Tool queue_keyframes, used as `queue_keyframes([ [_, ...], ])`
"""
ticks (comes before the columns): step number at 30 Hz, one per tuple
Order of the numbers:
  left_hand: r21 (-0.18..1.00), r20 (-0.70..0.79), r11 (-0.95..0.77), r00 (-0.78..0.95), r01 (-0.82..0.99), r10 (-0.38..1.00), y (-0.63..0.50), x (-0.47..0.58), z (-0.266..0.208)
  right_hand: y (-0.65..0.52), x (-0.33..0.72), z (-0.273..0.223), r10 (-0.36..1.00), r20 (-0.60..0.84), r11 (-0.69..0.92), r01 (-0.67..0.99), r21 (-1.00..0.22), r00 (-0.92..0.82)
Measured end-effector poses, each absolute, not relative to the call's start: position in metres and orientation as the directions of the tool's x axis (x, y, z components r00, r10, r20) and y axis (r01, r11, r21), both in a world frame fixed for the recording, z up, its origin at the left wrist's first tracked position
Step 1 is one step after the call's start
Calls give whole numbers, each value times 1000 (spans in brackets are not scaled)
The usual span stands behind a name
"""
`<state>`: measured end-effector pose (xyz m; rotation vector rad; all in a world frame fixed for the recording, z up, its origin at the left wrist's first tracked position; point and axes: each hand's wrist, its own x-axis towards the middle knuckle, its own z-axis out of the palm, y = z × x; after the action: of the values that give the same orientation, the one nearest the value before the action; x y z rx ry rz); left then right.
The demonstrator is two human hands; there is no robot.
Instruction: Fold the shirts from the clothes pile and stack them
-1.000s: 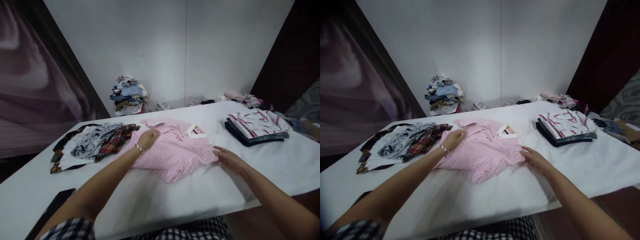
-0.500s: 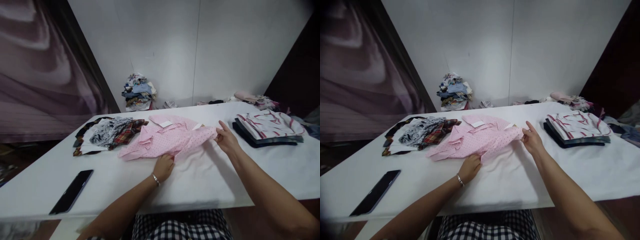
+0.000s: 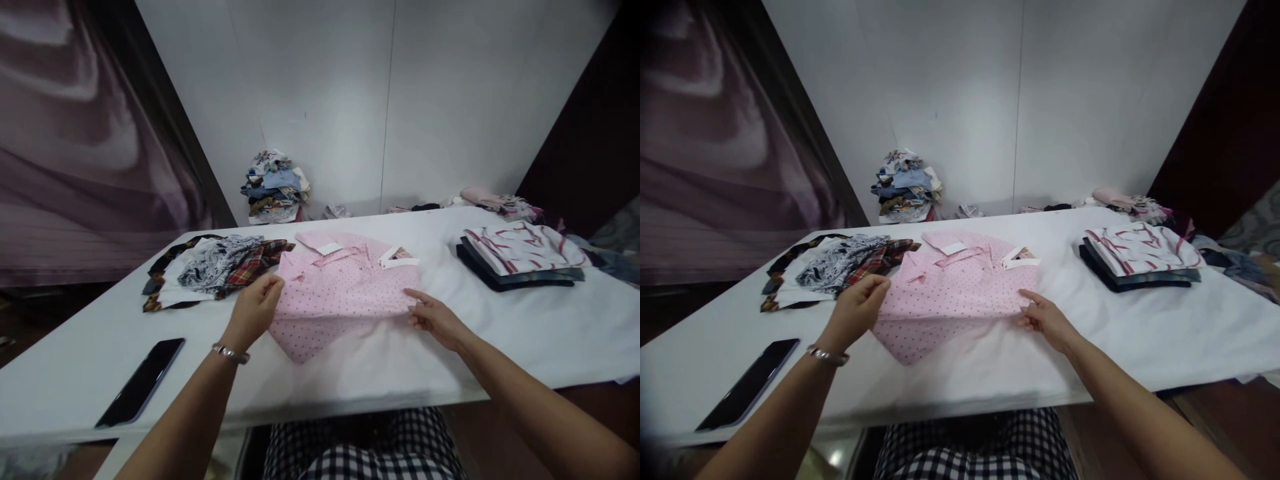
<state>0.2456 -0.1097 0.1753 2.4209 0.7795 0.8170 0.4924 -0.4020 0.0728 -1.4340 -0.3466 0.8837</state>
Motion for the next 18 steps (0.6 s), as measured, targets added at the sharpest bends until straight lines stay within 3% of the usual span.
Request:
queue_keyframes([
  [4,113,205,-801,775,587,597,-106,246,171,-402,518,62,633,-301,-309,-123,-943,713],
  [6,-3,25,-793,793,609,609,-101,254,154,-396,543,59,517,-280,-388,-70,-919,809],
  [9,73,-147,-793,793,605,591,-96,265,123,-378,581,54,354,-303,-460,-117,-880,885],
  [12,217,-176,-764,794,608,582,-99,267,102,-353,606,47,273,-273,-543,-86,-835,922],
  [15,296,-164,-750,805,591,570,-101,268,93,-327,618,43,334,-169,-675,110,-729,928],
  [18,432,-160,-729,841,531,518,-102,276,94,-316,634,51,431,-84,-698,273,-663,899],
])
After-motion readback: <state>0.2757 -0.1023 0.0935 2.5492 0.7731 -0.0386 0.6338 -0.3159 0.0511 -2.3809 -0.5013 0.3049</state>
